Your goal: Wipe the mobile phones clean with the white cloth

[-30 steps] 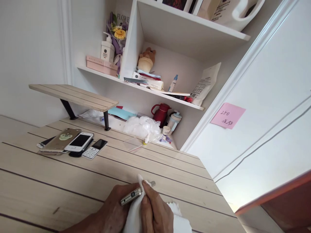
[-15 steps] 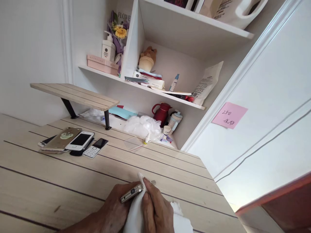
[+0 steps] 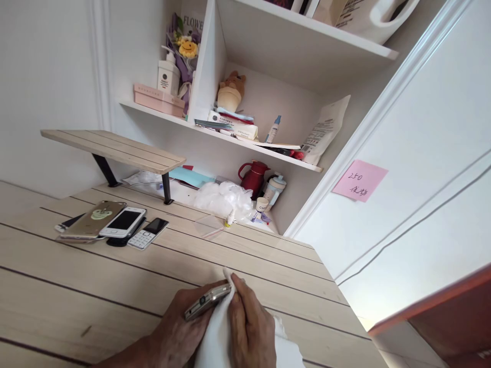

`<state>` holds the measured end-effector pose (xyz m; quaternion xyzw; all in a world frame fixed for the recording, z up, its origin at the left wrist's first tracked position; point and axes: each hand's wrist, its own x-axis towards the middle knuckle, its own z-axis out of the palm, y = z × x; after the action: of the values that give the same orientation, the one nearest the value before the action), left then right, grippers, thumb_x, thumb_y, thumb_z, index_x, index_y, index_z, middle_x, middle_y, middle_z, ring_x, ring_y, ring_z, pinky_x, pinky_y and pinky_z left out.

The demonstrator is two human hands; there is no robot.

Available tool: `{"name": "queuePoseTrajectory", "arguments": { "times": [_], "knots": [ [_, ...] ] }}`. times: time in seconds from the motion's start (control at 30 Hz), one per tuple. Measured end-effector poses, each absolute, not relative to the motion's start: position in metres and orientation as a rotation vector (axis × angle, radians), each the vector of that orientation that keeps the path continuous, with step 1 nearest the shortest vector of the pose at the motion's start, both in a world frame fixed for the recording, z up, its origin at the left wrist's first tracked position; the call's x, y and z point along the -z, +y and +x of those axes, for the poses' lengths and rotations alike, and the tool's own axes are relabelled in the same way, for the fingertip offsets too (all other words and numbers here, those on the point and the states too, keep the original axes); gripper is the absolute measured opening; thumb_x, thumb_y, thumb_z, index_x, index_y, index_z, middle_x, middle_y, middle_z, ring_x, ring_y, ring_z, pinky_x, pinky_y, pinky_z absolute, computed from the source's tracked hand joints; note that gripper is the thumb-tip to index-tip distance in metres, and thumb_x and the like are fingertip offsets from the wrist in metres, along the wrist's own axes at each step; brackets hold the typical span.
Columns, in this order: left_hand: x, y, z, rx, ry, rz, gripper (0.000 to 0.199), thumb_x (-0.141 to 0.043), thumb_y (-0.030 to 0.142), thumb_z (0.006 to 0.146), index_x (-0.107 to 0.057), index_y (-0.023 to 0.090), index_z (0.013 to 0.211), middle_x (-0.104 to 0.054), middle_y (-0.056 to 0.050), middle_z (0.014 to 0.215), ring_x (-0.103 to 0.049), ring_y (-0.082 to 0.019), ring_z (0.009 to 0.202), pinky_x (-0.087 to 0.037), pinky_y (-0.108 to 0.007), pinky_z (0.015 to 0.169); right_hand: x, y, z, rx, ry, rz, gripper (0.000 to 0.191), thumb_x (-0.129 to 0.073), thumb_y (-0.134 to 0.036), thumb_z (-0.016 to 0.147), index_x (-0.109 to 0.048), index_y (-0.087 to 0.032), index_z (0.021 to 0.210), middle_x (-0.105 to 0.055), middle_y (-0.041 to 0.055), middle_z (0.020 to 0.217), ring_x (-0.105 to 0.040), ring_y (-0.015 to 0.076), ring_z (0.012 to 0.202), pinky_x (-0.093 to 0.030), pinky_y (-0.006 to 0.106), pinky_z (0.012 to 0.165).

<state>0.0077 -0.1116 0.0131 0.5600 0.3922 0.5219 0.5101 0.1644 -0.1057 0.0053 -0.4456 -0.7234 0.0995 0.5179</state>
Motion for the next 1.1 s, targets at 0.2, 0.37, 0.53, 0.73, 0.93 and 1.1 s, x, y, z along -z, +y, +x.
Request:
{"name": "queuePoseTrajectory", "arguments": {
  "times": [0.2,0.37,0.53,0.73,0.93,1.1],
  "knots": [
    [-0.017,-0.111,0.006,-1.265,0.907,1.411,0.023,-0.065,0.035,0.091,-0.08,0.024,0.104,-0.079,-0.004,0.092,-0.071,-0.021,0.084,-0.057,-0.025,0.081,-0.006,-0.107,0.166,-0.244,-1.715,-1.122,0.036,-0.045,-0.038,0.105,-0.07,-0.024,0.127,-0.079,0.0048,0.115,-0.077,0.0192,0.101,-0.061,0.026,0.089],
    [-0.014,-0.113,0.007,-1.2,0.905,1.408,0.017,-0.068,0.032,0.091,-0.076,0.017,0.087,-0.075,-0.002,0.079,-0.067,-0.018,0.074,-0.054,-0.021,0.066,-0.003,-0.118,0.16,-0.184,-1.672,-1.095,0.033,-0.048,-0.041,0.104,-0.071,-0.029,0.125,-0.08,0.0044,0.112,-0.078,0.0196,0.097,-0.061,0.026,0.085],
    [-0.012,-0.113,0.004,-1.316,0.913,1.452,0.017,-0.067,0.031,0.091,-0.077,0.024,0.103,-0.079,-0.002,0.1,-0.071,-0.019,0.09,-0.056,-0.022,0.092,-0.007,-0.093,0.176,-0.307,-1.72,-1.146,0.037,-0.044,-0.037,0.106,-0.07,-0.021,0.126,-0.079,0.0057,0.117,-0.077,0.0183,0.104,-0.061,0.025,0.088],
    [-0.01,-0.11,0.003,-1.235,0.833,1.401,0.019,-0.065,0.028,0.094,-0.077,0.023,0.107,-0.078,-0.001,0.091,-0.07,-0.019,0.085,-0.057,-0.022,0.077,0.001,-0.114,0.159,-0.163,-1.692,-1.106,0.036,-0.047,-0.04,0.104,-0.068,-0.027,0.13,-0.078,0.005,0.117,-0.077,0.0215,0.102,-0.061,0.029,0.089],
    [-0.011,-0.109,0.003,-1.328,0.882,1.448,0.029,-0.066,0.034,0.094,-0.076,0.024,0.119,-0.08,-0.005,0.11,-0.073,-0.022,0.101,-0.057,-0.024,0.094,-0.003,-0.095,0.175,-0.263,-1.728,-1.14,0.036,-0.045,-0.034,0.105,-0.068,-0.023,0.131,-0.077,0.0047,0.122,-0.074,0.0189,0.111,-0.06,0.027,0.095],
    [-0.017,-0.112,0.001,-1.335,0.923,1.516,0.029,-0.068,0.032,0.093,-0.077,0.024,0.119,-0.08,-0.005,0.116,-0.074,-0.021,0.103,-0.056,-0.022,0.097,-0.003,-0.091,0.177,-0.292,-1.665,-1.173,0.036,-0.045,-0.034,0.105,-0.068,-0.022,0.13,-0.076,0.0052,0.124,-0.074,0.0185,0.112,-0.059,0.027,0.096]
  ]
}}
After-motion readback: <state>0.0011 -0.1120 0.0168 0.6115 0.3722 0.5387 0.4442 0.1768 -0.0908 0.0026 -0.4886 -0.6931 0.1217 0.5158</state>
